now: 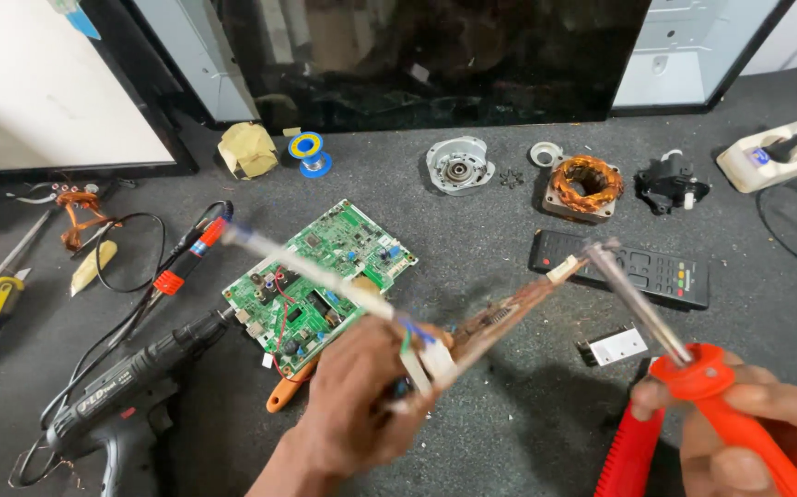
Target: Soldering and desoldering components on a circuit board using a soldering iron and pliers
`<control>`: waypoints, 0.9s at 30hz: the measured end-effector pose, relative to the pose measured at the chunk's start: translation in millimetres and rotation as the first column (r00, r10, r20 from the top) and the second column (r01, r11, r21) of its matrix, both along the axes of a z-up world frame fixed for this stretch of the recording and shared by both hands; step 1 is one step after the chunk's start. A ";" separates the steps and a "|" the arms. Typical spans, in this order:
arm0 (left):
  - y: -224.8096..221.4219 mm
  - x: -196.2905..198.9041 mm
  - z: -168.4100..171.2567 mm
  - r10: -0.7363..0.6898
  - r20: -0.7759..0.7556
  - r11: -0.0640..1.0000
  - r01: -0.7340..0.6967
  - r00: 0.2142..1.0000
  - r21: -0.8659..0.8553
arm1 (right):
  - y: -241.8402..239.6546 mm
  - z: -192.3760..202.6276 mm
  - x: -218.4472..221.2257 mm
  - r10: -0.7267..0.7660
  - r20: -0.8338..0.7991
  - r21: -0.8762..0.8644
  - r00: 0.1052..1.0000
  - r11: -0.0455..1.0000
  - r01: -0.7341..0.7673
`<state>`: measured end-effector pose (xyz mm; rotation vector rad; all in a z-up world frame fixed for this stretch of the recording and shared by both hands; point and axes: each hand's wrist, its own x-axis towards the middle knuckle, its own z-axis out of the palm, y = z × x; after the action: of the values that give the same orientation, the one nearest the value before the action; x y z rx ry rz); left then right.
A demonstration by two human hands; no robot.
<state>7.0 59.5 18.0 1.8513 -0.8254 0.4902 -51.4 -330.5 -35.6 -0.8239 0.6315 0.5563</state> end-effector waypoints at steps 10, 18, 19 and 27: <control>-1.0 -24.9 5.3 0.020 0.440 0.947 -0.158 0.898 0.280 | 76.9 18.0 -30.7 0.289 0.866 -0.493 0.408 0.632 0.598; -7.9 -22.4 13.5 0.092 0.570 0.910 -0.301 0.816 0.284 | 33.6 -31.7 -14.1 0.247 0.956 -0.287 0.159 0.669 0.686; -5.3 -20.3 11.3 0.042 0.634 0.891 -0.316 0.772 0.326 | 4.4 -38.9 -8.4 0.063 0.838 -0.266 0.542 0.914 0.305; -5.2 -20.2 11.2 0.089 0.656 0.866 -0.383 0.750 0.320 | -16.7 -15.7 -4.0 0.003 0.104 -0.028 0.995 1.000 0.000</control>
<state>-13.2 54.3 29.2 2.2632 -1.2145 1.2250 -55.4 -347.2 -51.3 -0.8742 0.5437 0.5035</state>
